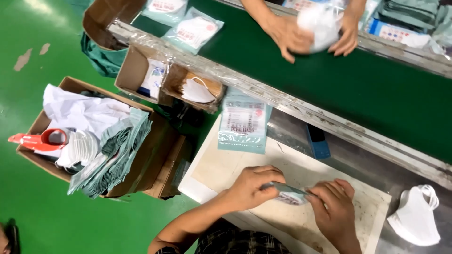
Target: The person stacks white face masks, folds the ear loops onto the stack, and inserts the stack into a printed plastic pouch. They press the pouch closed and place the packed pouch onto the conveyor belt beside the work table, repeating the cycle.
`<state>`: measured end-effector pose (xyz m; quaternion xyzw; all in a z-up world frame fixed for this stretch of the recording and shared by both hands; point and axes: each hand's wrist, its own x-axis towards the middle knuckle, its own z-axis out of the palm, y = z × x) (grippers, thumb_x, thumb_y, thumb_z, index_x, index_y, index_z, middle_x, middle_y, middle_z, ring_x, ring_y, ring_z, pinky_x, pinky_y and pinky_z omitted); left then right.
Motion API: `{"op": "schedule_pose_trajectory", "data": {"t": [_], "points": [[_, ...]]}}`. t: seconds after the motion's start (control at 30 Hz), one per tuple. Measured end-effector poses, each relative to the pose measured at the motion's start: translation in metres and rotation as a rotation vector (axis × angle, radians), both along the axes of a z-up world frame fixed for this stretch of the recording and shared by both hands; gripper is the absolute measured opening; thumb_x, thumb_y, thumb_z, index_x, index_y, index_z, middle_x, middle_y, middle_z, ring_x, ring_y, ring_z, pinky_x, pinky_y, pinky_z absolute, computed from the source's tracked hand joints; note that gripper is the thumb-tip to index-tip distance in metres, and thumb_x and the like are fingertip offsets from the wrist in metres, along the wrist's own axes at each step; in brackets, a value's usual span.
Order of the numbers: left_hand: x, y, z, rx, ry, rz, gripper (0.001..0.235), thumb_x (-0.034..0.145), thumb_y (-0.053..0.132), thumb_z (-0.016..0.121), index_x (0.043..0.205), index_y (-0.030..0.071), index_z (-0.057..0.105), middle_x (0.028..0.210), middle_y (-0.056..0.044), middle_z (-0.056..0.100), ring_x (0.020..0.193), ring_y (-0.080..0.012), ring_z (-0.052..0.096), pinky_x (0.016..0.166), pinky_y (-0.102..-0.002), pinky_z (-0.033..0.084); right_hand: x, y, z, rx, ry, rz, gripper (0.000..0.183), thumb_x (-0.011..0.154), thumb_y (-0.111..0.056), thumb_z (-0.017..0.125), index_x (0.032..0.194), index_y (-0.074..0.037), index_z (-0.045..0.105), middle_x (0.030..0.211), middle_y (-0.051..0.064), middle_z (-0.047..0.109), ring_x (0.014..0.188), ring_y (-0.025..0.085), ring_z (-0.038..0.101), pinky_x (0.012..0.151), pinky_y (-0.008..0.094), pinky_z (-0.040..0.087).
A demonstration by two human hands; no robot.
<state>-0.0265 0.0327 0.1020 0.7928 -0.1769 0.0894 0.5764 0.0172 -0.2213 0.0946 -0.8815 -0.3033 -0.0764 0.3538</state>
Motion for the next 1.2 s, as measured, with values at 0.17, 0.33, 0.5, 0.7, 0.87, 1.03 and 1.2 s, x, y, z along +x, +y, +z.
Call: {"op": "schedule_pose_trajectory", "data": {"t": [0.17, 0.33, 0.5, 0.7, 0.87, 1.03, 1.2], "points": [[-0.002, -0.004, 0.008, -0.029, -0.056, -0.031, 0.024, 0.090, 0.006, 0.070, 0.114, 0.006, 0.068, 0.104, -0.010, 0.071, 0.089, -0.0231, 0.071, 0.074, -0.032, 0.058, -0.003, 0.000, 0.022, -0.114, 0.025, -0.058, 0.012, 0.081, -0.024, 0.078, 0.082, -0.014, 0.071, 0.080, -0.001, 0.072, 0.084, 0.016, 0.067, 0.110, 0.044, 0.033], [0.001, -0.021, 0.006, 0.040, 0.038, -0.126, 0.023, 0.095, 0.017, 0.074, 0.116, 0.007, 0.069, 0.104, -0.009, 0.072, 0.081, -0.0210, 0.069, 0.070, -0.032, 0.056, -0.009, 0.004, 0.022, -0.098, -0.143, -0.009, 0.030, 0.075, -0.027, 0.071, 0.097, -0.006, 0.071, 0.093, 0.006, 0.070, 0.094, 0.023, 0.066, 0.106, 0.045, 0.033], [0.001, -0.032, 0.003, -0.098, -0.038, -0.115, 0.025, 0.097, 0.021, 0.075, 0.117, 0.008, 0.070, 0.106, -0.008, 0.071, 0.097, -0.0230, 0.071, 0.081, -0.033, 0.059, -0.010, -0.002, 0.005, -0.043, -0.072, -0.043, 0.011, 0.083, -0.020, 0.071, 0.085, -0.010, 0.068, 0.082, 0.001, 0.068, 0.084, 0.020, 0.066, 0.105, 0.040, 0.038], [0.001, -0.045, -0.019, 0.106, -0.059, -0.031, 0.013, 0.094, 0.017, 0.073, 0.105, 0.011, 0.073, 0.091, -0.003, 0.071, 0.086, -0.0242, 0.071, 0.088, -0.035, 0.056, -0.006, -0.018, -0.015, -0.094, -0.028, -0.044, 0.008, 0.078, -0.017, 0.074, 0.080, -0.011, 0.070, 0.073, 0.004, 0.066, 0.079, 0.022, 0.064, 0.099, 0.039, 0.042], [0.025, -0.031, 0.011, 0.310, -0.228, -0.127, 0.023, 0.099, 0.027, 0.064, 0.107, 0.009, 0.076, 0.105, -0.012, 0.073, 0.096, -0.0321, 0.069, 0.086, -0.042, 0.055, 0.014, -0.047, -0.039, -0.170, -0.117, -0.071, 0.021, 0.076, -0.031, 0.082, 0.085, -0.014, 0.073, 0.076, 0.003, 0.070, 0.081, 0.022, 0.068, 0.101, 0.042, 0.042], [0.082, 0.002, -0.049, -0.122, 0.270, -0.004, 0.034, 0.106, 0.033, 0.058, 0.107, 0.003, 0.073, 0.095, -0.013, 0.071, 0.079, -0.0246, 0.067, 0.071, -0.038, 0.055, 0.032, -0.082, -0.071, 0.045, -0.176, -0.265, 0.043, 0.087, -0.030, 0.071, 0.121, -0.006, 0.063, 0.113, 0.015, 0.064, 0.107, 0.029, 0.063, 0.105, 0.046, 0.045], [0.117, 0.035, -0.055, -0.803, 0.480, 0.308, 0.041, 0.108, 0.038, 0.060, 0.102, -0.003, 0.063, 0.080, -0.010, 0.063, 0.061, -0.0237, 0.061, 0.054, -0.036, 0.052, 0.049, -0.109, -0.183, 0.251, 0.160, -0.457, 0.034, 0.102, -0.029, 0.070, 0.127, -0.007, 0.064, 0.119, 0.013, 0.065, 0.111, 0.022, 0.065, 0.099, 0.043, 0.055]]}}
